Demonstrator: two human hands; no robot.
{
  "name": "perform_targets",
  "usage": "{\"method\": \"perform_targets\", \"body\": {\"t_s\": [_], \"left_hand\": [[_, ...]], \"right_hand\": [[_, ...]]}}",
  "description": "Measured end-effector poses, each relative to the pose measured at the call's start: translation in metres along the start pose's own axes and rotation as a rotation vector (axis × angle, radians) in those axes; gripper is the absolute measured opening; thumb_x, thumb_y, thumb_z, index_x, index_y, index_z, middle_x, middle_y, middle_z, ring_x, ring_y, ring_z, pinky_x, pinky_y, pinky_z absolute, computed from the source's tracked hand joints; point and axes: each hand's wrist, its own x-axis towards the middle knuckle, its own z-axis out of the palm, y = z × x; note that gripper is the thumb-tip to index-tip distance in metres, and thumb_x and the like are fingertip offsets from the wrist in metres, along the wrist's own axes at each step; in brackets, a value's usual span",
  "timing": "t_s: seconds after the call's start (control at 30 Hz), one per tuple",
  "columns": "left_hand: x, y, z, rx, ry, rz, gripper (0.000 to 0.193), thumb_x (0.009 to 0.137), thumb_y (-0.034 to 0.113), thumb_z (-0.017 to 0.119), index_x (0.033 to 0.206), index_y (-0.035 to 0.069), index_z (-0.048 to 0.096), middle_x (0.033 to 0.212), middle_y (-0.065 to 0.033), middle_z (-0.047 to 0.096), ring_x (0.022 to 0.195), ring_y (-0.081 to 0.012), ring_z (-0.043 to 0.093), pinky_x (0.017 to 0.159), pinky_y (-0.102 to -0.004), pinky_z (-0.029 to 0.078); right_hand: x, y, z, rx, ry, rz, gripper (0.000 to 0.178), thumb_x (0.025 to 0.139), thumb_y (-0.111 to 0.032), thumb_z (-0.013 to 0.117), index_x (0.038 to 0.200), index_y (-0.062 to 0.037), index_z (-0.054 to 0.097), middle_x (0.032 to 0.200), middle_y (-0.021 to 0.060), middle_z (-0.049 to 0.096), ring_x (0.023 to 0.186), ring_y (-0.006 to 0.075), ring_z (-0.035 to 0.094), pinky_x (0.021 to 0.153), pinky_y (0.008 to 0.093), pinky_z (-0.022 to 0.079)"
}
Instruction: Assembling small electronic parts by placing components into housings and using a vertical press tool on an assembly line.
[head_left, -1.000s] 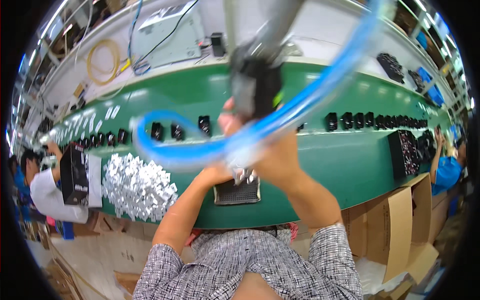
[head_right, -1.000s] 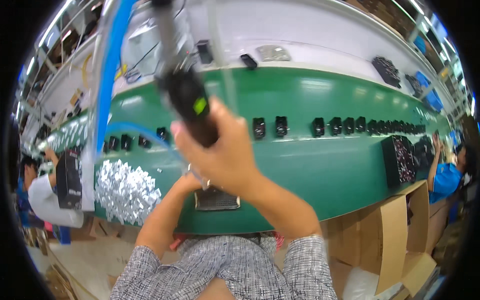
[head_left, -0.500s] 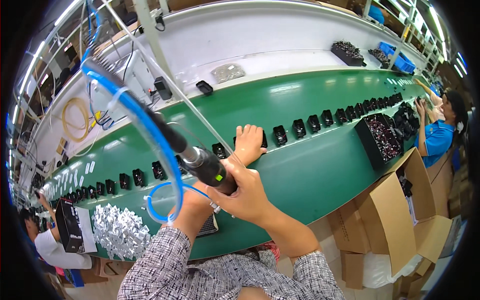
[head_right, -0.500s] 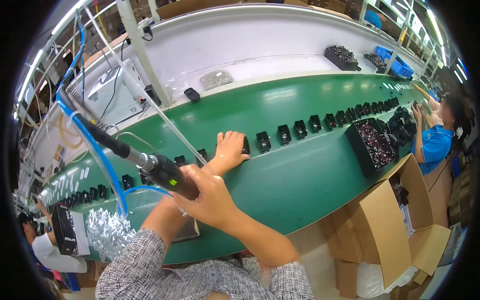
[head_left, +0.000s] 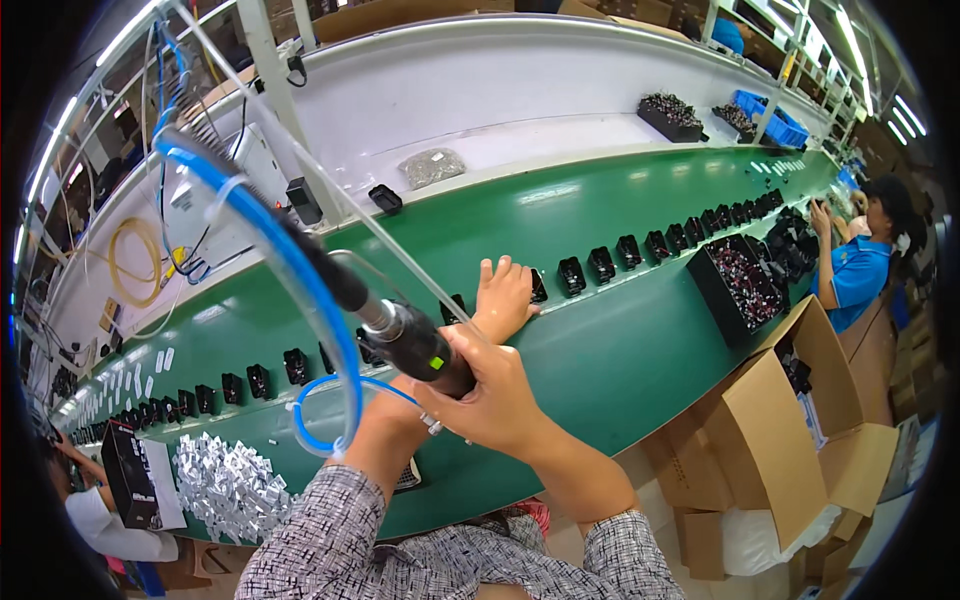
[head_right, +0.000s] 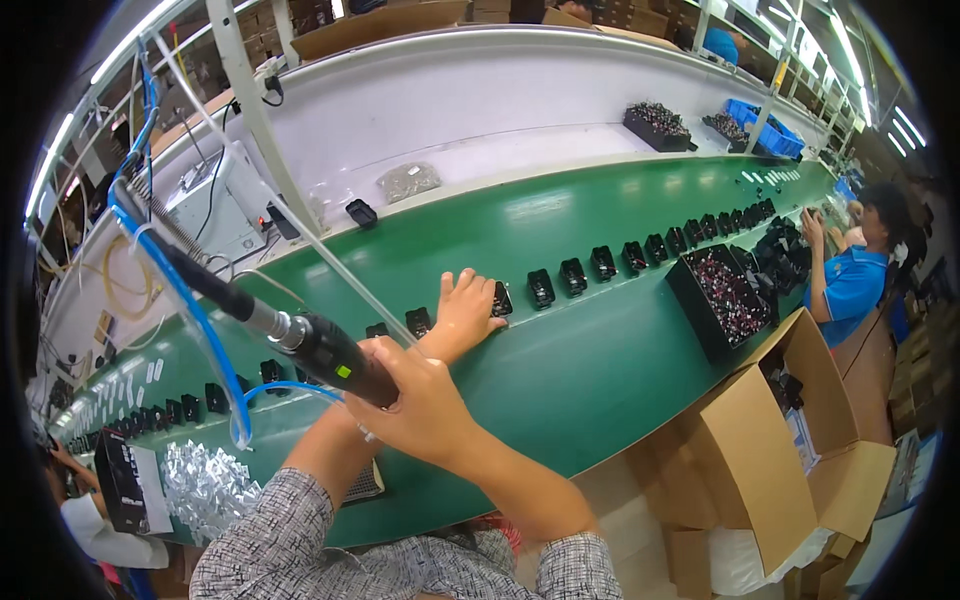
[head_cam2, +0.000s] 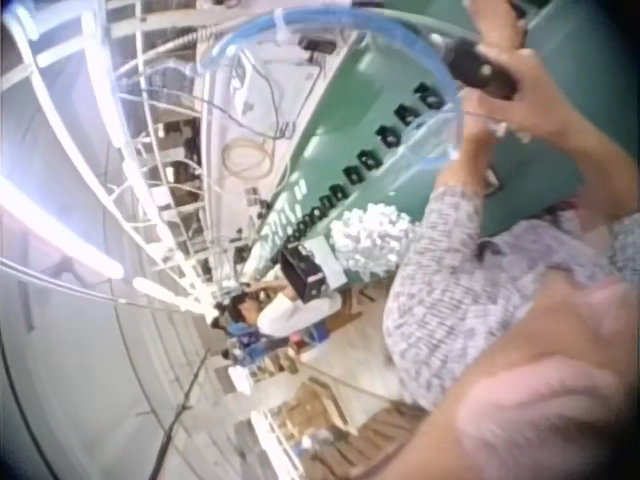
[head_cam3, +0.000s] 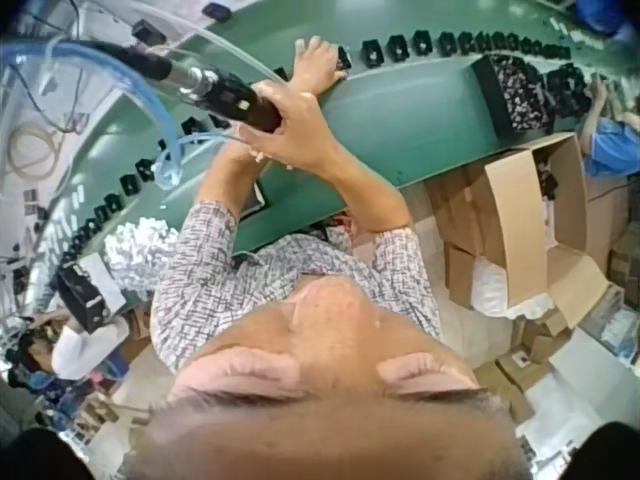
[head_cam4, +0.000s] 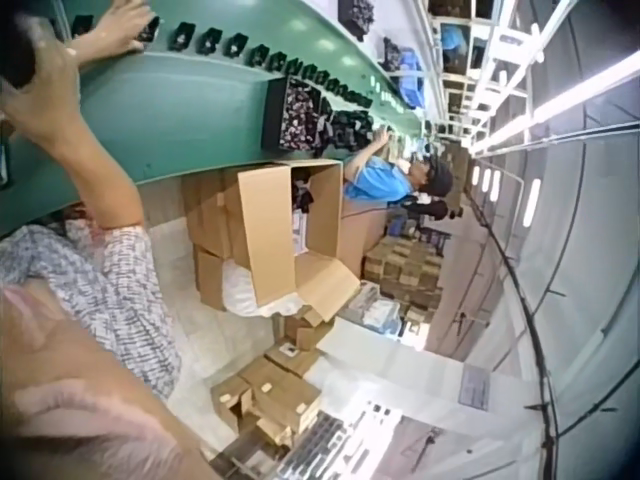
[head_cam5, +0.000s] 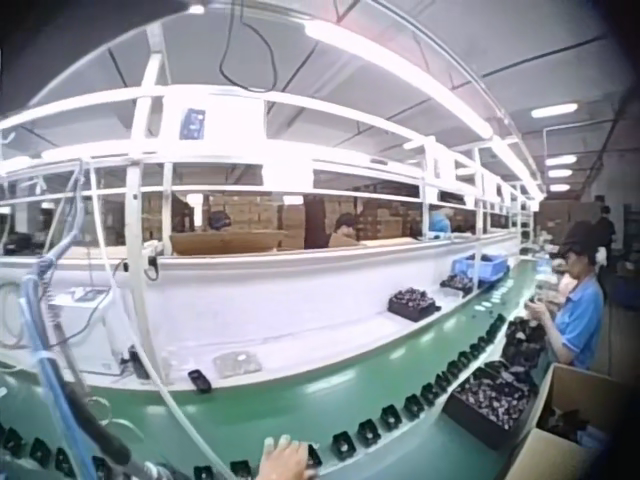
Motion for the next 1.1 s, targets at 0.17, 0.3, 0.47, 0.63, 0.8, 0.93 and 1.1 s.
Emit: {"method": "perform_targets", "body": {"t_s": [0.17, 0.3, 0.47, 0.63, 0.8, 0.93, 1.1], "left_hand": [[-0.043, -0.045, -0.067, -0.441, 0.121, -0.092, 0.063, 0.077, 0.034, 0.085, 0.128, 0.008, 0.058, 0.125, -0.0088, 0.062, 0.12, -0.0298, 0.054, 0.103, -0.0513, 0.034], [-0.226, -0.117, -0.092, -0.791, 0.056, -0.311, 0.064, 0.078, 0.027, 0.085, 0.132, 0.008, 0.057, 0.127, -0.0099, 0.059, 0.119, -0.0295, 0.055, 0.106, -0.0469, 0.034], [-0.325, -0.147, -0.102, -0.889, 0.009, -0.473, 0.071, 0.078, 0.026, 0.086, 0.139, 0.008, 0.055, 0.134, -0.0117, 0.057, 0.12, -0.0301, 0.055, 0.109, -0.0447, 0.033], [-0.355, -0.156, -0.077, -0.932, -0.036, -0.435, 0.082, 0.076, 0.028, 0.087, 0.147, 0.009, 0.051, 0.141, -0.0134, 0.054, 0.124, -0.0312, 0.054, 0.111, -0.0448, 0.031], [-0.362, -0.154, -0.077, -0.966, -0.028, -0.402, 0.088, 0.076, 0.028, 0.087, 0.152, 0.009, 0.047, 0.144, -0.014, 0.053, 0.125, -0.032, 0.053, 0.111, -0.0451, 0.03], [-0.359, -0.15, -0.089, -0.908, -0.038, -0.425, 0.091, 0.076, 0.028, 0.087, 0.154, 0.009, 0.044, 0.145, -0.0145, 0.053, 0.125, -0.0325, 0.053, 0.111, -0.0453, 0.029], [-0.355, -0.148, -0.093, -0.935, -0.048, -0.465, 0.092, 0.076, 0.027, 0.087, 0.154, 0.009, 0.044, 0.145, -0.0156, 0.054, 0.126, -0.0329, 0.053, 0.112, -0.0454, 0.029]], "right_hand": [[0.002, -0.016, 0.012, 0.075, -0.064, 0.186, 0.038, 0.078, -0.008, 0.081, 0.112, -0.0025, 0.065, 0.077, 0.0071, 0.069, 0.061, 0.0196, 0.061, 0.06, 0.0326, 0.051], [0.003, -0.006, 0.046, 0.17, -0.179, 0.242, 0.043, 0.081, -0.002, 0.08, 0.121, 0.0043, 0.065, 0.093, 0.0095, 0.073, 0.063, 0.0095, 0.06, 0.057, 0.0256, 0.051], [0.024, -0.013, 0.13, 0.494, -0.082, 0.273, 0.035, 0.086, -0.002, 0.076, 0.118, 0.0029, 0.065, 0.09, 0.0087, 0.073, 0.061, 0.0107, 0.061, 0.056, 0.0247, 0.052], [0.014, -0.013, 0.184, 0.534, -0.071, 0.248, 0.029, 0.088, -0.002, 0.074, 0.116, 0.0013, 0.065, 0.088, 0.0081, 0.072, 0.062, 0.0112, 0.062, 0.056, 0.024, 0.052], [-0.003, 0.003, 0.205, 0.493, -0.032, 0.212, 0.027, 0.089, -0.003, 0.074, 0.115, 0.0001, 0.065, 0.087, 0.0077, 0.072, 0.062, 0.0109, 0.062, 0.057, 0.0232, 0.052], [-0.007, 0.006, 0.209, 0.451, -0.01, 0.207, 0.026, 0.09, -0.004, 0.074, 0.115, -0.0004, 0.065, 0.087, 0.0079, 0.071, 0.062, 0.0104, 0.062, 0.057, 0.023, 0.052], [-0.006, 0.003, 0.21, 0.466, 0.007, 0.241, 0.024, 0.091, -0.004, 0.073, 0.114, -0.0007, 0.065, 0.087, 0.008, 0.071, 0.062, 0.0102, 0.062, 0.057, 0.0231, 0.052]]}}
